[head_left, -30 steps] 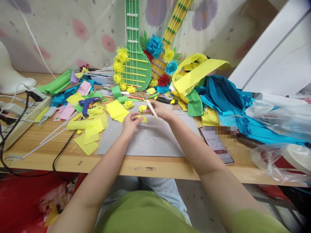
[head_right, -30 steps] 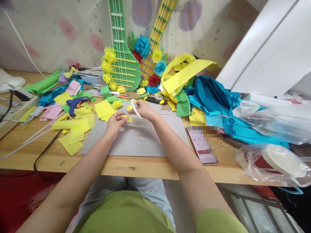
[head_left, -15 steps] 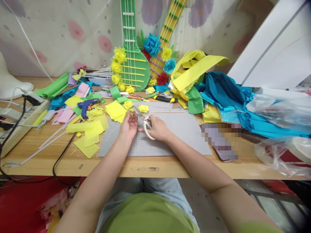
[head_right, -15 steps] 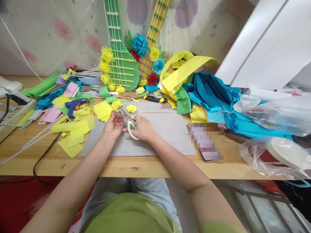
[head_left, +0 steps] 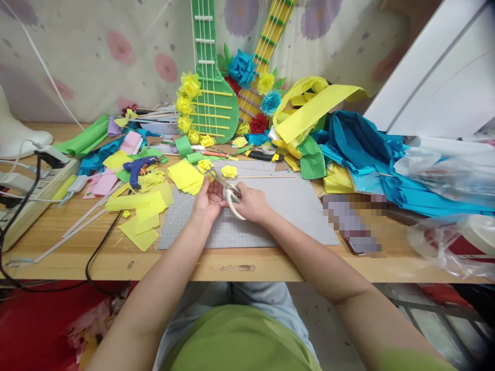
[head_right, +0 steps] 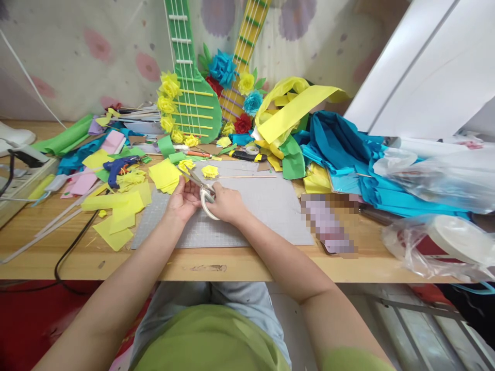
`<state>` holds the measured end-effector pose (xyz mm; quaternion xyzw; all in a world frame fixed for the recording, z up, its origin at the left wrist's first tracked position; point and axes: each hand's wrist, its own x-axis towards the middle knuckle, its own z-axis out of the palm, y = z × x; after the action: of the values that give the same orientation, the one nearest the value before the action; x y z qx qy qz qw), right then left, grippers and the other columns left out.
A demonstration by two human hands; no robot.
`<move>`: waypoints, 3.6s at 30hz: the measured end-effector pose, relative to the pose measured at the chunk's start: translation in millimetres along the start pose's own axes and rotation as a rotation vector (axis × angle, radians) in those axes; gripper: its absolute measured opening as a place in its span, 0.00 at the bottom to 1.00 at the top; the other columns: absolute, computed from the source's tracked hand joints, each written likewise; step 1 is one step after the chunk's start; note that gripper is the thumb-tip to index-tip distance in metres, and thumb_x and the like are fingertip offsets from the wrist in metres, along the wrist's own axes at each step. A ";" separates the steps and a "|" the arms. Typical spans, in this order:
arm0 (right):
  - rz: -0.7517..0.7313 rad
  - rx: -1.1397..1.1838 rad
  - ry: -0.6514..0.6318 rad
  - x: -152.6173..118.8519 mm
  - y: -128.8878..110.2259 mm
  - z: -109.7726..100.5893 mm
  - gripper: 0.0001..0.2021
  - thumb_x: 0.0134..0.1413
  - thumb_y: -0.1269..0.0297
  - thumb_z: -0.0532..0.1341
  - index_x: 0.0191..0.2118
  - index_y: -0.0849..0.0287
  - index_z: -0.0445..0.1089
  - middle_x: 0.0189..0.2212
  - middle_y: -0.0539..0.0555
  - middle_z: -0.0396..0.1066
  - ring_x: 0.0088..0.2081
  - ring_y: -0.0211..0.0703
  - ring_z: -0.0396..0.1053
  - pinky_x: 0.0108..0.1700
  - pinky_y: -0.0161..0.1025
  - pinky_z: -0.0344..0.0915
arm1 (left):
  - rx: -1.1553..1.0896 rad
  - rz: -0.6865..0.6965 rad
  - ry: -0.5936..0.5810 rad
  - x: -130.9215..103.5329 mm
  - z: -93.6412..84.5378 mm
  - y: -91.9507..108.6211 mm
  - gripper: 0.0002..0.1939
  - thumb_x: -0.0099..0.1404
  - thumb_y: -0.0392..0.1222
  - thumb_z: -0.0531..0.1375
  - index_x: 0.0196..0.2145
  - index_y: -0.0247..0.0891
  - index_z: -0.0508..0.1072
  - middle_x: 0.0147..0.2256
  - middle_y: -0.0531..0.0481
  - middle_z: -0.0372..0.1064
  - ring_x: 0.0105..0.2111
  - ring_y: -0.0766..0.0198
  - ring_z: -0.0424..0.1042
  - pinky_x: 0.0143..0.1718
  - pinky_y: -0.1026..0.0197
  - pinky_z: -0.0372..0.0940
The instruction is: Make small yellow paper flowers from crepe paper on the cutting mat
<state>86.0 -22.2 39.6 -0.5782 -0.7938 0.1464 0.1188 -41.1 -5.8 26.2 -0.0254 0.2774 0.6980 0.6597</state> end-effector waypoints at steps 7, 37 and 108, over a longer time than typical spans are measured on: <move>-0.007 -0.037 -0.001 -1.9 -2.3 -1.1 0.25 0.49 0.40 0.50 0.40 0.58 0.61 0.33 0.56 0.73 0.35 0.49 0.70 0.32 0.37 0.55 | 0.019 -0.022 -0.009 -0.4 0.0 -0.7 0.08 0.61 0.36 0.55 0.26 0.33 0.70 0.24 0.53 0.72 0.27 0.72 0.72 0.38 0.67 0.67; 0.346 -0.166 0.156 9.3 79.3 -38.6 0.19 0.50 0.50 0.52 0.39 0.59 0.67 0.34 0.60 0.71 0.36 0.49 0.68 0.33 0.38 0.57 | 0.452 0.196 -0.101 -4.9 -3.4 -4.8 0.04 0.50 0.32 0.63 0.24 0.33 0.70 0.26 0.53 0.70 0.27 0.72 0.69 0.38 0.64 0.65; 0.222 0.976 0.129 25.3 66.1 8.5 0.19 0.31 0.66 0.62 0.34 0.56 0.56 0.22 0.42 0.65 0.25 0.33 0.64 0.30 0.35 0.60 | 1.835 0.835 -0.242 14.1 39.0 36.6 0.11 0.53 0.47 0.59 0.19 0.39 0.70 0.18 0.51 0.61 0.28 0.60 0.67 0.35 0.60 0.59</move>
<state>133.6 20.2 7.7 -0.5441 -0.5575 0.4761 0.4080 -64.3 24.4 66.4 0.6607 0.6242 0.3883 0.1518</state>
